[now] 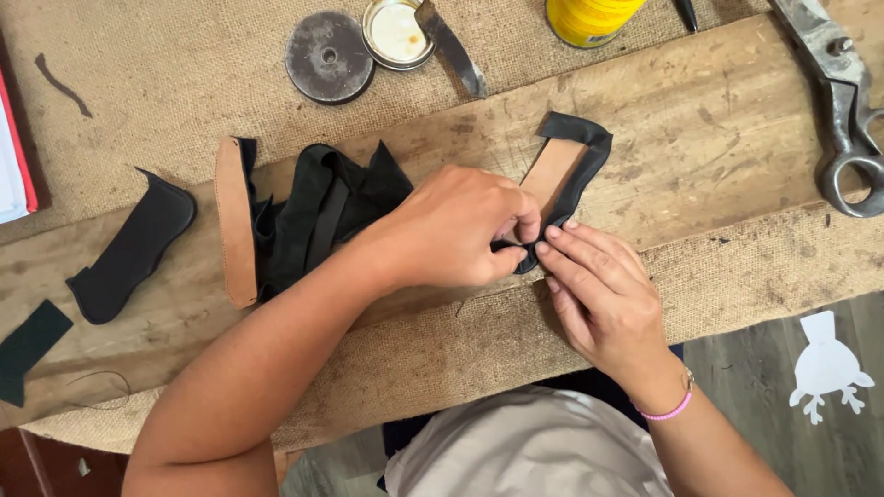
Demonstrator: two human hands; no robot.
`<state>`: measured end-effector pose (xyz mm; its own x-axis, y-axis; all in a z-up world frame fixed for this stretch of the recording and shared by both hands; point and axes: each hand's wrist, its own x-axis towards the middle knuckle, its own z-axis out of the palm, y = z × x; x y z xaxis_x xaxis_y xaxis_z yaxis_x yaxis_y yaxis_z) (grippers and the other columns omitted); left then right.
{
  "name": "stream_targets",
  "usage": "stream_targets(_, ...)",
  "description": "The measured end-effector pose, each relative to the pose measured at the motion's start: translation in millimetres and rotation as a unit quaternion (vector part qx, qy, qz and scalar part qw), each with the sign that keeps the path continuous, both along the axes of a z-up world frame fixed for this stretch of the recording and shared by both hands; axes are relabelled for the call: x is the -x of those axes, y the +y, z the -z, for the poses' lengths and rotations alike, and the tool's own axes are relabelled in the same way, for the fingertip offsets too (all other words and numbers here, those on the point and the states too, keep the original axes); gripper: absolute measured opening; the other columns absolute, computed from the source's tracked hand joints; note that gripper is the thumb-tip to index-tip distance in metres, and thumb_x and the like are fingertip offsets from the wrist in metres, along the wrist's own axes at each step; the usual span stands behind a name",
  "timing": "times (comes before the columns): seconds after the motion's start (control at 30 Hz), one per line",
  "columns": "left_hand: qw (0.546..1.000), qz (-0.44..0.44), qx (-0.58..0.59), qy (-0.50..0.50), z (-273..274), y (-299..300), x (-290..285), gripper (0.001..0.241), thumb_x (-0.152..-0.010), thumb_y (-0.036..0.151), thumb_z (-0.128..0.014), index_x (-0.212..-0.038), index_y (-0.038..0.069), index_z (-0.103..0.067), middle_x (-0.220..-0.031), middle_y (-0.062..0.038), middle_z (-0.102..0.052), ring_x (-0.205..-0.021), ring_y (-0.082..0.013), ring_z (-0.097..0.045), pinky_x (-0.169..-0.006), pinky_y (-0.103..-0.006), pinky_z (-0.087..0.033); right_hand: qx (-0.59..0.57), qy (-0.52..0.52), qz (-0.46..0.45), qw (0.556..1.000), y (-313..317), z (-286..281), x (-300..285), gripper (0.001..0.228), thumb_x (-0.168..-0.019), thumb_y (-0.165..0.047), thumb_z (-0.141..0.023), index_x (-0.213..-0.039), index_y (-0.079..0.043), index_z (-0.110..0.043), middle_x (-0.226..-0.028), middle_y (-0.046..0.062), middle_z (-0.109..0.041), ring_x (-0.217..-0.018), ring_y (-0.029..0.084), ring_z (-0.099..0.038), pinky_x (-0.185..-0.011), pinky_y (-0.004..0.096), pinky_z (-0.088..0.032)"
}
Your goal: Binding the edges of a leather piece by applying glue and folding a leather strip over the perimeter
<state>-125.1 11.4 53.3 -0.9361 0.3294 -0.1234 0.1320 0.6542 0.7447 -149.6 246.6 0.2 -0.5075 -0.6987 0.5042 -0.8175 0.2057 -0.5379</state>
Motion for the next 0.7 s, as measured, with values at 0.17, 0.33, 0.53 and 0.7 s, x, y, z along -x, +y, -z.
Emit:
stream_targets(0.17,1.0,-0.004,-0.011,0.027,3,0,0,0.013,-0.084,0.025,-0.071,-0.085,0.012,-0.074,-0.07,-0.006,-0.068,-0.076,-0.0334,-0.072,-0.073,-0.0491,-0.056,0.012,0.018,-0.005,1.0,0,2,1,0.022,-0.096,-0.011,-0.067,-0.114,-0.005,-0.078,-0.122,0.017,-0.075,-0.113,0.041,-0.071,-0.094,0.054,-0.056)
stream_targets(0.33,0.999,0.0,0.008,0.04,17,1,2,0.014,-0.088,0.023,-0.067,-0.085,0.01,-0.072,-0.072,-0.009,-0.069,-0.077,-0.0368,-0.072,-0.073,-0.0503,-0.056,-0.035,0.048,0.003,0.998,1,-6,-5,0.026,-0.095,-0.01,-0.068,-0.12,-0.005,-0.076,-0.125,0.017,-0.073,-0.116,0.04,-0.069,-0.098,0.053,-0.054)
stream_targets(0.53,1.0,-0.002,0.0,0.027,-3,-9,-4,0.018,-0.083,0.028,-0.073,-0.089,0.011,-0.074,-0.078,-0.009,-0.07,-0.083,-0.0379,-0.072,-0.075,-0.0522,-0.057,-0.101,0.084,0.019,0.991,-4,-17,-15,0.032,-0.094,-0.005,-0.065,-0.126,0.0,-0.071,-0.129,0.02,-0.069,-0.121,0.041,-0.066,-0.106,0.053,-0.05)
stream_targets(0.7,0.996,0.002,0.08,0.025,2,-12,-4,0.023,-0.077,0.039,-0.08,-0.084,0.017,-0.076,-0.078,-0.003,-0.069,-0.084,-0.0327,-0.072,-0.074,-0.05,-0.057,-0.095,0.063,0.016,0.993,1,-12,-13,0.034,-0.093,-0.007,-0.068,-0.126,-0.002,-0.071,-0.129,0.019,-0.069,-0.123,0.039,-0.065,-0.108,0.054,-0.049)
